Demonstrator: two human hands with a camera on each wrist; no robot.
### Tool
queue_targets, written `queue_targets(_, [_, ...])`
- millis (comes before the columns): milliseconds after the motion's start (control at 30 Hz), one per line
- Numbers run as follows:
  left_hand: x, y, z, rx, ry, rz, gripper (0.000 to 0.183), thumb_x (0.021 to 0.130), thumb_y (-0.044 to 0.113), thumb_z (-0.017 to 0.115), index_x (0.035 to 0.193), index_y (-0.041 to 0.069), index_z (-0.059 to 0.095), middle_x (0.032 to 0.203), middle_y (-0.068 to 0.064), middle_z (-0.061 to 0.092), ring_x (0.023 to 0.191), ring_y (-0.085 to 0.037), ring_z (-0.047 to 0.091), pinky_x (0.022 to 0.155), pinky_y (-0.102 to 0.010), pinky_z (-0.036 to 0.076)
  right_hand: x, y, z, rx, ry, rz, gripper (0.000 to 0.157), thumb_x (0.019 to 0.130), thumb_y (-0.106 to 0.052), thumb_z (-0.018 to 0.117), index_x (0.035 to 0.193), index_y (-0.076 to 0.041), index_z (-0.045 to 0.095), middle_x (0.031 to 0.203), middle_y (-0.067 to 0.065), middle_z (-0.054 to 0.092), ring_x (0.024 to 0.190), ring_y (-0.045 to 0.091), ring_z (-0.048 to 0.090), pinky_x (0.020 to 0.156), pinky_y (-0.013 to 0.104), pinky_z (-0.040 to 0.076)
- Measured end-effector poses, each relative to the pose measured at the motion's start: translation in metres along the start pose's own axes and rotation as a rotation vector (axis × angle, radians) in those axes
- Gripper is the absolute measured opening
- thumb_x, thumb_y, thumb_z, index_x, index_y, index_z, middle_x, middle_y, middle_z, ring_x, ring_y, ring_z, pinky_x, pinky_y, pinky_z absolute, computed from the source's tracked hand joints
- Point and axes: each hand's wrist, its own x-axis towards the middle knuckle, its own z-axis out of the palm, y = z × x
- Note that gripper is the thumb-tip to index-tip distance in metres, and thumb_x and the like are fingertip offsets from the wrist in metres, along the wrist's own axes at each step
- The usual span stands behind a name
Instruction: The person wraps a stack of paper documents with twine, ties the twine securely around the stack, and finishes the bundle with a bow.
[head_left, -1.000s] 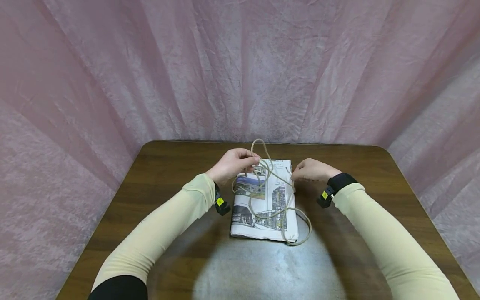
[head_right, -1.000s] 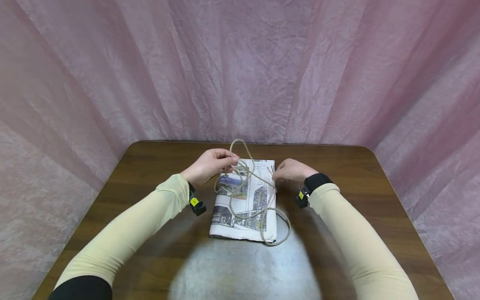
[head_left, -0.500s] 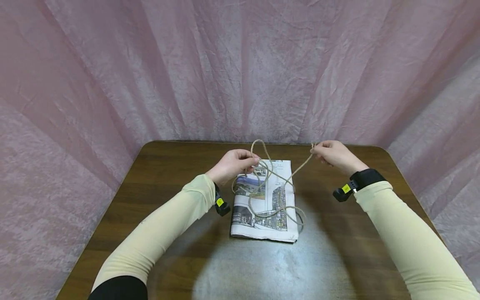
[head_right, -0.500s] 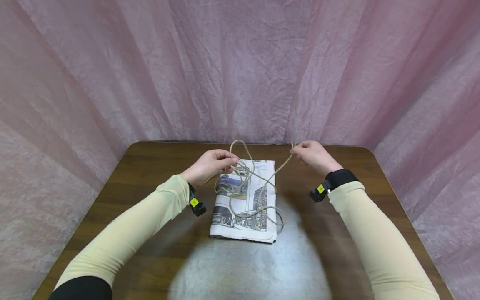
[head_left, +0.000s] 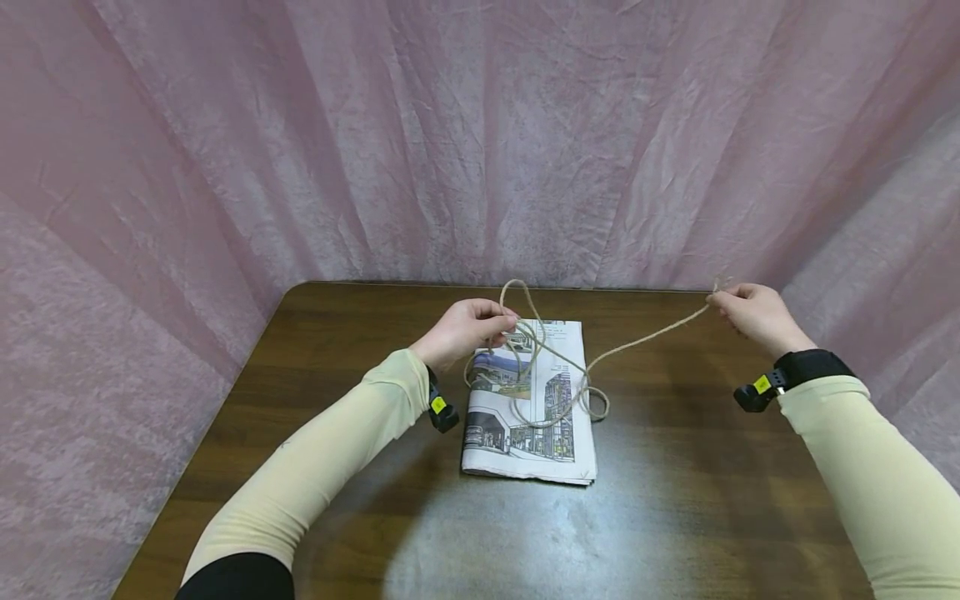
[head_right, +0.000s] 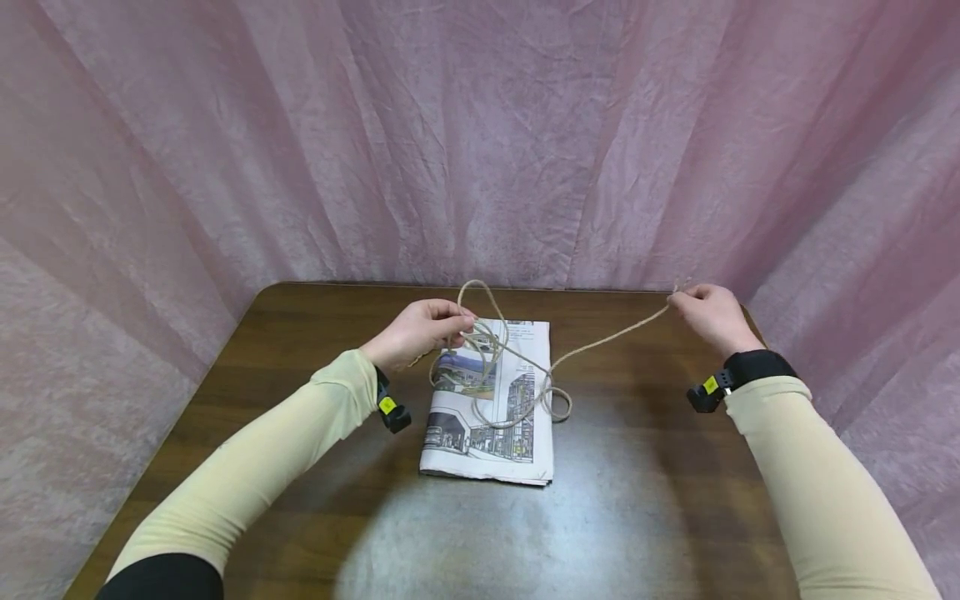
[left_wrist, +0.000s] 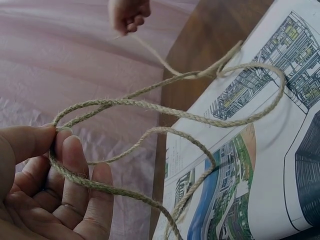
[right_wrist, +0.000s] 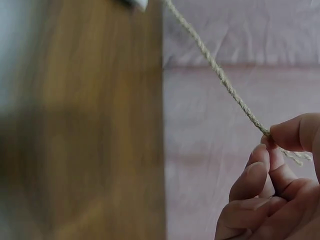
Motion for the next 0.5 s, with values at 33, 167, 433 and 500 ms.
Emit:
queue_targets(33, [0.0, 0.0, 0.0, -0.002, 0.001, 0.0, 0.027, 0.099, 0.022, 0.063, 0.114, 0.0, 0.068, 0.113, -0.023, 0.062, 0.081, -0.017, 0.061, 0.078, -0.03, 0.054, -0.001, 0.008, -0.003, -0.019, 0.018, 0.001, 0.049, 0.101, -0.043, 0.05, 0.104, 0.004, 0.059, 0.079, -0.001, 0.055, 0.068, 0.014, 0.05, 0.057, 0.031, 0.045])
queue_targets(167, [0.0, -0.001, -0.001, -0.007, 0.0, -0.001, 0.026, 0.099, 0.022, 0.064, 0.114, 0.001, 0.068, 0.113, -0.024, 0.062, 0.082, -0.018, 0.061, 0.078, -0.031, 0.054, -0.011, 0.042, -0.014, -0.114, 0.056, -0.008, 0.049, 0.101, -0.04, 0.048, 0.103, 0.007, 0.062, 0.086, 0.007, 0.058, 0.074, 0.02, 0.05, 0.059, 0.033, 0.043])
queue_targets(433, [0.0, -0.002, -0.002, -0.001, -0.003, 0.004, 0.03, 0.099, 0.023, 0.064, 0.117, -0.001, 0.067, 0.11, -0.015, 0.064, 0.091, -0.028, 0.062, 0.079, -0.031, 0.054, -0.036, 0.096, -0.027, -0.372, 0.003, 0.049, 0.039, 0.099, -0.04, 0.04, 0.086, -0.004, 0.048, 0.075, 0.008, 0.047, 0.066, 0.025, 0.046, 0.052, 0.034, 0.032])
queue_targets(500, [0.0, -0.001, -0.002, -0.001, -0.004, 0.005, 0.032, 0.099, 0.023, 0.064, 0.118, -0.003, 0.066, 0.111, -0.018, 0.064, 0.089, -0.027, 0.062, 0.078, -0.031, 0.054, -0.039, 0.103, -0.026, -0.403, -0.01, 0.066, 0.038, 0.099, -0.04, 0.04, 0.078, -0.008, 0.044, 0.071, 0.005, 0.042, 0.064, 0.024, 0.044, 0.051, 0.035, 0.03])
